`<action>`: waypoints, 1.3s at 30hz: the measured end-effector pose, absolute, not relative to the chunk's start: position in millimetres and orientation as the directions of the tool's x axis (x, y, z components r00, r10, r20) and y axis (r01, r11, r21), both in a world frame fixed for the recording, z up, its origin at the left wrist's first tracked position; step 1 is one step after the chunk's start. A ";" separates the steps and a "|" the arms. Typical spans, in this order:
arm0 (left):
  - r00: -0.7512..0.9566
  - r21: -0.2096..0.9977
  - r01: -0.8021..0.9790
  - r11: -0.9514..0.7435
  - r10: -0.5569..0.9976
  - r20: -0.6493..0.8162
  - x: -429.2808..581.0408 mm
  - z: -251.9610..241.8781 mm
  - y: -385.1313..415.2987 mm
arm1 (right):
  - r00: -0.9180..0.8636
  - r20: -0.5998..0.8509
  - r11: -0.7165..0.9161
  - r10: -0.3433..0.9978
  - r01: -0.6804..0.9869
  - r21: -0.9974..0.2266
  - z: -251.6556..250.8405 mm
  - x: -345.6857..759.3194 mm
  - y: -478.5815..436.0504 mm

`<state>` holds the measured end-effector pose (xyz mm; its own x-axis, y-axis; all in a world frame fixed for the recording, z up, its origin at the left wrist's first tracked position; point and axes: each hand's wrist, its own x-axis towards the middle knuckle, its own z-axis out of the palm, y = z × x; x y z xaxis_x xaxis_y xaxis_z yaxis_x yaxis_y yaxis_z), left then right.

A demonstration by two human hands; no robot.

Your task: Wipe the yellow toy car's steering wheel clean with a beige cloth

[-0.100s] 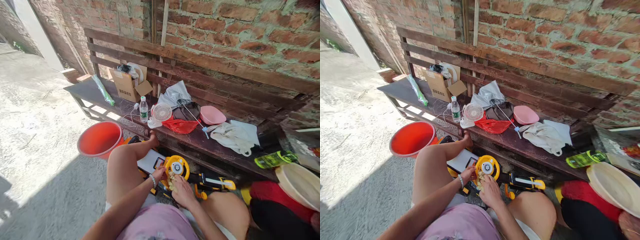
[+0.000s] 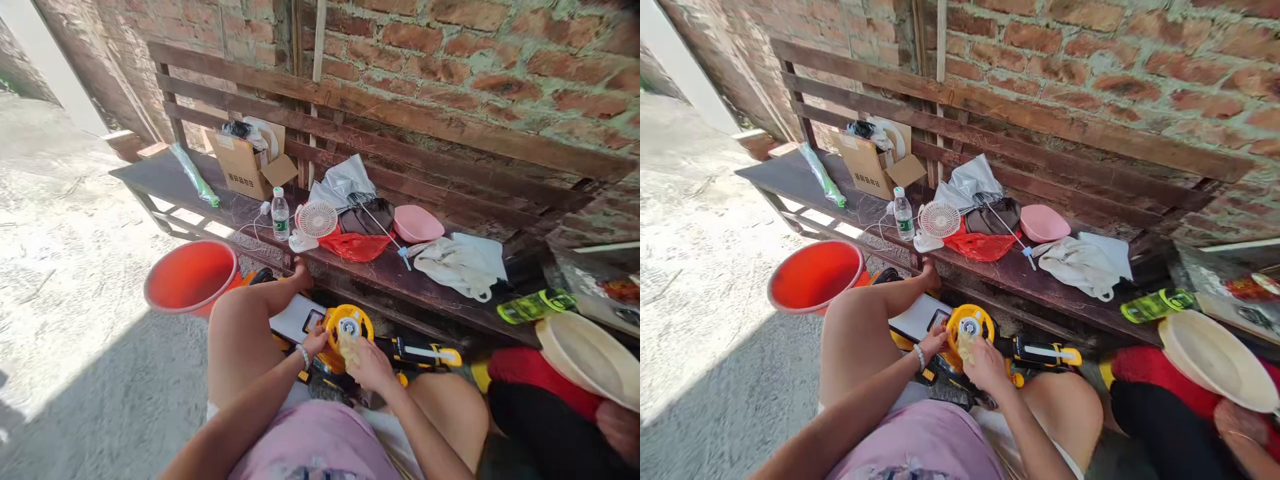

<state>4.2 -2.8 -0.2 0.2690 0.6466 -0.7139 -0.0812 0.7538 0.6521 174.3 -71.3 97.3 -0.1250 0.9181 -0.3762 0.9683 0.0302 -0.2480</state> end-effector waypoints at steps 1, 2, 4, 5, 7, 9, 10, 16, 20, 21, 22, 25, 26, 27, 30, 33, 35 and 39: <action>0.272 0.667 -0.062 0.742 0.656 -0.704 5.3 0.2 -3.2 | -0.090 -0.350 0.007 0.932 0.973 -0.232 99.7 180.9 -64.1; 0.269 0.679 -0.037 0.734 0.661 -0.700 6.1 1.0 -3.3 | -0.049 -0.299 -0.016 0.953 0.977 -0.213 101.2 186.3 -55.8; 0.267 0.679 0.024 0.733 0.650 -0.711 6.9 3.6 -2.6 | 0.023 -0.234 -0.066 0.972 0.981 -0.180 100.7 192.9 -37.6; 0.272 0.672 0.054 0.738 0.637 -0.721 6.9 5.2 -2.0 | 0.059 -0.247 -0.102 0.967 0.981 -0.164 98.6 194.1 -28.9; 0.280 0.647 0.113 0.754 0.601 -0.749 6.3 8.3 -0.8 | 0.128 -0.340 -0.184 0.932 0.973 -0.137 91.8 193.4 -15.2; 0.292 0.621 0.156 0.768 0.565 -0.772 5.2 10.7 0.0 | 0.183 -0.417 -0.251 0.890 0.961 -0.114 84.0 190.9 -8.6; 0.303 0.612 0.169 0.773 0.550 -0.778 4.6 11.3 0.1 | 0.200 -0.428 -0.270 0.881 0.957 -0.109 80.6 189.8 -8.0; 0.348 0.621 0.144 0.771 0.548 -0.761 3.6 9.4 -0.9 | 0.287 -0.411 -0.340 0.865 0.939 -0.059 74.3 183.2 -27.6; 0.349 0.624 0.110 0.773 0.558 -0.753 4.6 5.8 -2.1 | 0.356 -0.461 -0.403 0.813 0.915 -0.006 76.5 172.3 -47.6; 0.345 0.624 0.106 0.774 0.560 -0.753 4.9 4.7 -2.4 | 0.352 -0.475 -0.404 0.806 0.915 -0.008 77.5 169.2 -52.2; 0.341 0.624 0.107 0.774 0.561 -0.754 5.3 3.7 -2.6 | 0.340 -0.491 -0.397 0.802 0.918 -0.013 78.8 166.1 -56.7; 0.329 0.622 0.118 0.774 0.561 -0.760 6.8 0.6 -3.0 | 0.265 -0.527 -0.342 0.807 0.938 -0.053 83.4 156.9 -67.8; 0.325 0.620 0.123 0.775 0.559 -0.763 7.3 -0.2 -3.1 | 0.225 -0.538 -0.319 0.812 0.944 -0.086 84.9 153.9 -70.5; 0.315 0.620 0.127 0.774 0.561 -0.766 7.8 -0.8 -3.1 | 0.176 -0.551 -0.296 0.816 0.945 -0.137 86.3 151.1 -72.7; 0.290 0.644 0.113 0.757 0.594 -0.750 8.1 -1.4 -3.2 | 0.011 -0.574 -0.260 0.819 0.898 -0.354 89.2 146.4 -73.0; 0.283 0.677 0.106 0.728 0.631 -0.722 7.2 0.1 -3.5 | 0.019 -0.464 -0.272 0.886 0.832 -0.485 92.3 152.6 -60.1; 0.266 0.677 0.131 0.725 0.632 -0.728 7.0 1.7 -4.0 | 0.103 -0.322 -0.259 0.941 0.830 -0.494 95.1 161.4 -44.3; 0.241 0.676 0.182 0.714 0.634 -0.735 9.2 0.3 -6.3 | -0.007 -0.196 -0.072 0.981 0.916 -0.396 93.3 166.3 -8.3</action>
